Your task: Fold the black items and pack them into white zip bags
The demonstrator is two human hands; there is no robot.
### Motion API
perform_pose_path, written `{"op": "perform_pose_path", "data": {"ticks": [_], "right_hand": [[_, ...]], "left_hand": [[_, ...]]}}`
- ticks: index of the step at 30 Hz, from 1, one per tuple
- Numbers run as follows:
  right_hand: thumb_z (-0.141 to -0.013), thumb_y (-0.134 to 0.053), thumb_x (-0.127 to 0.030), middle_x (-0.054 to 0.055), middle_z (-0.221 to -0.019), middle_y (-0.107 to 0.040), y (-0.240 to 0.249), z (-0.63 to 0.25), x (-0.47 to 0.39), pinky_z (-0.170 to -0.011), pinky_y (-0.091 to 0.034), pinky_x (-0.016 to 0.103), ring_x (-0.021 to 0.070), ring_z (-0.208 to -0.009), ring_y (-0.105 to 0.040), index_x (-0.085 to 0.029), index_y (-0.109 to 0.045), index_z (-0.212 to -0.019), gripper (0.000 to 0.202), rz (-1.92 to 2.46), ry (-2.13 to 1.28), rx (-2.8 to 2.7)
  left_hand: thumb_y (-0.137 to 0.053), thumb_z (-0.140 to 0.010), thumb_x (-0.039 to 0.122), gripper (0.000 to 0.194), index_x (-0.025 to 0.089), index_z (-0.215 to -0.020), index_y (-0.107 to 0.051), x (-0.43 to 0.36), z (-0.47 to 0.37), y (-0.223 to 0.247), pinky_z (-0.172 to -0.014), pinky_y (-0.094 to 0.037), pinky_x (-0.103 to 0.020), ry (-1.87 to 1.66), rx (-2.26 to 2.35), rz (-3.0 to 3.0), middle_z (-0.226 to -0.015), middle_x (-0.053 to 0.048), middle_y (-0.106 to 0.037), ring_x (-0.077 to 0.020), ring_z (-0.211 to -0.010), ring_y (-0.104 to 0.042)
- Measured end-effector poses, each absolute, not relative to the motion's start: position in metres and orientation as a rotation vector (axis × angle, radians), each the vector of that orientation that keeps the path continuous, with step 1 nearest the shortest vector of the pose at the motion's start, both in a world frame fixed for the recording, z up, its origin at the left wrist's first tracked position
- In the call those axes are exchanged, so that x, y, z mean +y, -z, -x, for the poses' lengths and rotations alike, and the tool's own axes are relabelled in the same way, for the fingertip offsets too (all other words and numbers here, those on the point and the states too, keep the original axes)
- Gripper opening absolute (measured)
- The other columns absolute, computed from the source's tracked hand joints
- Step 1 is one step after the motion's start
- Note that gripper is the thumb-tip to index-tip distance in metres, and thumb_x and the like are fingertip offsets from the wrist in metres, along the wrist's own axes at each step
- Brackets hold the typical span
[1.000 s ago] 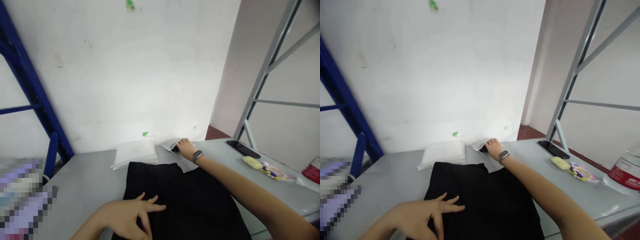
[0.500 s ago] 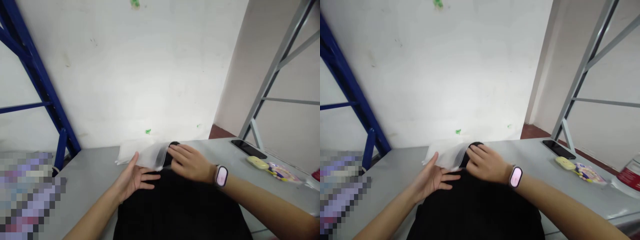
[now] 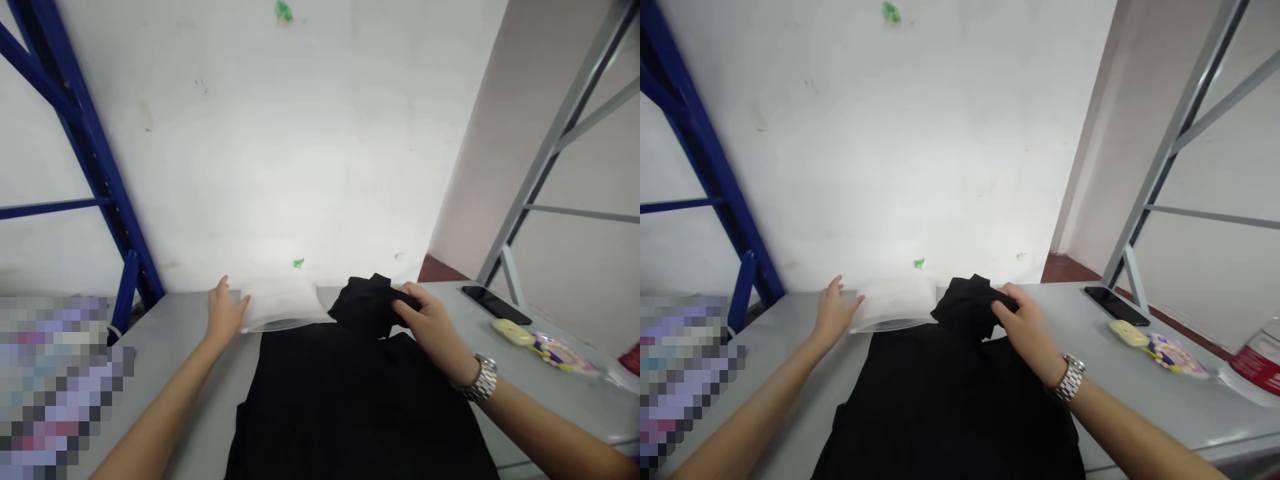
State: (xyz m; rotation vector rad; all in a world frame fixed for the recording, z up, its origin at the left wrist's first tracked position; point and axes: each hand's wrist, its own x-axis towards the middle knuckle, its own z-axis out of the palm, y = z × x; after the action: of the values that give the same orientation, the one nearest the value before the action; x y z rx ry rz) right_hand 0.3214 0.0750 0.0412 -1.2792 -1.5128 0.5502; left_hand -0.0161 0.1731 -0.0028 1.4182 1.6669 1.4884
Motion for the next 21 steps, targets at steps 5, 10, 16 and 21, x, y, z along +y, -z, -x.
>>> {"op": "perform_pose_path", "data": {"ticks": [5, 10, 16, 21], "right_hand": [[-0.078, -0.06, -0.047, 0.002, -0.086, -0.065, -0.046, -0.302, 0.063, -0.076, -0.049, 0.032, 0.0184, -0.08, -0.061, -0.021, -0.064, -0.089, 0.028, 1.144, -1.067, -1.468], [-0.083, -0.052, -0.05, 0.002, -0.086, -0.067, -0.047, -0.293, 0.06, -0.078, -0.049, 0.032, 0.0186, -0.082, -0.062, -0.022, -0.065, -0.088, 0.031, 1.082, -1.095, -1.526], [-0.084, -0.054, -0.044, 0.004, -0.094, -0.065, -0.046, -0.325, 0.074, -0.082, -0.046, 0.035, 0.0207, -0.089, -0.058, -0.023, -0.066, -0.087, 0.024, 1.184, -0.273, -1.58], [-0.087, -0.051, -0.043, 0.004, -0.093, -0.066, -0.058, -0.341, 0.07, -0.077, -0.049, 0.033, 0.02, -0.088, -0.06, -0.022, -0.066, -0.091, 0.026, 1.025, -0.669, -1.34]], "left_hand": [[-0.067, -0.072, 0.038, 0.059, 0.022, -0.125, -0.045, 0.121, -0.032, 0.008, -0.098, -0.04, -0.046, -1.182, 1.192, -1.74, -0.132, -0.012, -0.047, -0.029, -0.119, -0.049], [-0.076, -0.06, 0.024, 0.071, 0.025, -0.126, -0.051, 0.086, -0.067, 0.02, -0.097, -0.041, -0.042, -0.829, 1.033, -1.996, -0.128, -0.008, -0.054, -0.0283, -0.112, -0.053], [-0.055, -0.07, 0.018, 0.026, 0.022, -0.09, -0.072, 0.095, -0.041, -0.005, -0.091, -0.045, -0.039, -0.976, 1.105, -1.736, -0.096, -0.003, -0.071, -0.0273, -0.096, -0.062], [-0.063, -0.068, 0.025, 0.011, 0.019, -0.077, -0.067, 0.094, -0.019, -0.029, -0.058, -0.053, -0.029, -1.235, 1.012, -0.99, -0.06, -0.001, -0.065, -0.0187, -0.058, -0.063]]}}
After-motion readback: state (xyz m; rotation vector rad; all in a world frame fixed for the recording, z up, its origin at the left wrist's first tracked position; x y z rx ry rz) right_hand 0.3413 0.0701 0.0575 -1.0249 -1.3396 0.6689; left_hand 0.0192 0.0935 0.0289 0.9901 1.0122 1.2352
